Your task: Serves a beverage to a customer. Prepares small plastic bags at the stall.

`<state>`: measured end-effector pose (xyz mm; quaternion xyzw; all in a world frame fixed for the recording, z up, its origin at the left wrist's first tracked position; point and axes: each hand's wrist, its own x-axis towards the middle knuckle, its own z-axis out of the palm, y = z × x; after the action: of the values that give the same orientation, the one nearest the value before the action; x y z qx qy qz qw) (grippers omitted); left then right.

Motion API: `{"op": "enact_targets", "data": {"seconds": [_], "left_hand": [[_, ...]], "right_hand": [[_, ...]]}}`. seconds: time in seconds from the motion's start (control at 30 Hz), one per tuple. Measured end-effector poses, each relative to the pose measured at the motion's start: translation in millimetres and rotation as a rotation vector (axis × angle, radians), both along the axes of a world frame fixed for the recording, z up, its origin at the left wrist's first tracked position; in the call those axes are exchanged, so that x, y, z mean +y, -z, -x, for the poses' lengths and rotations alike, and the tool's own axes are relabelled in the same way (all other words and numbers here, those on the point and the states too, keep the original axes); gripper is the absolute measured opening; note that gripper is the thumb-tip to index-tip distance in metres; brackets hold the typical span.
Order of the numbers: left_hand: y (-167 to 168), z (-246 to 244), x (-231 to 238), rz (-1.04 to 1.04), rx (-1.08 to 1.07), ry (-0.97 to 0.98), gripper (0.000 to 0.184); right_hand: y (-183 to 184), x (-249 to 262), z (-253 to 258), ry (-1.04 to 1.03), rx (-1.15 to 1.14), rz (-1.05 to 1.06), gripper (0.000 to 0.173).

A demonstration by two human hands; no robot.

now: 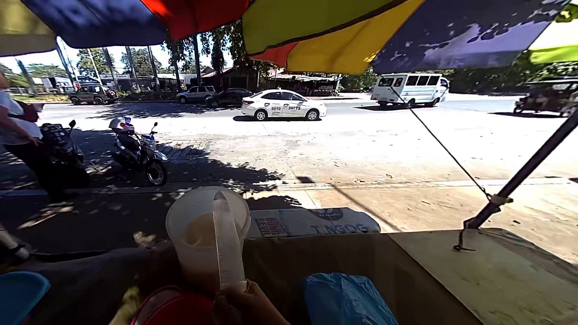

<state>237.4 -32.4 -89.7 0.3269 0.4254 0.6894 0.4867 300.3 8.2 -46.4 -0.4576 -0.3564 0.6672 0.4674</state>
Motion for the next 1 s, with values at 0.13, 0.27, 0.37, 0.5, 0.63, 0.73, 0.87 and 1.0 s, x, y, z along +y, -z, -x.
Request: {"op": "enact_targets", "data": {"seconds": [0.13,0.27,0.37,0.5,0.63,0.73,0.87,1.0], "left_hand": [[-8,19,29,0.014,-0.075,-0.033,0.043],[-16,34,52,0.123,-0.054,-0.013,0.042],[-27,40,65,0.15,0.123,-0.032,0.033],[-27,41,88,0.04,0.27,-0.039,0.026],[-27,36,102,-0.097,0.217,-0.029,0.02],[-13,32,87,-0.229,0.241,0.106,0.028],[21,24,38,-0.182,0.437,0.287,0.047],[63,-8,-16,-0.061,0.628,0.567,0.039]], "right_hand": [[-1,23,32,0.048,0.006,0.039,0.01],[-9,50,49,0.097,0.006,0.115,0.023],[-19,69,58,0.124,-0.105,0.175,0.034],[-29,87,61,0.208,-0.356,0.098,0.036],[-41,92,53,0.179,-0.405,0.036,0.038],[-44,77,29,0.211,-0.331,-0.088,0.037],[-65,25,-48,0.306,-0.284,-0.048,0.035],[-37,-52,-158,0.199,-0.44,0.093,0.033]]}}
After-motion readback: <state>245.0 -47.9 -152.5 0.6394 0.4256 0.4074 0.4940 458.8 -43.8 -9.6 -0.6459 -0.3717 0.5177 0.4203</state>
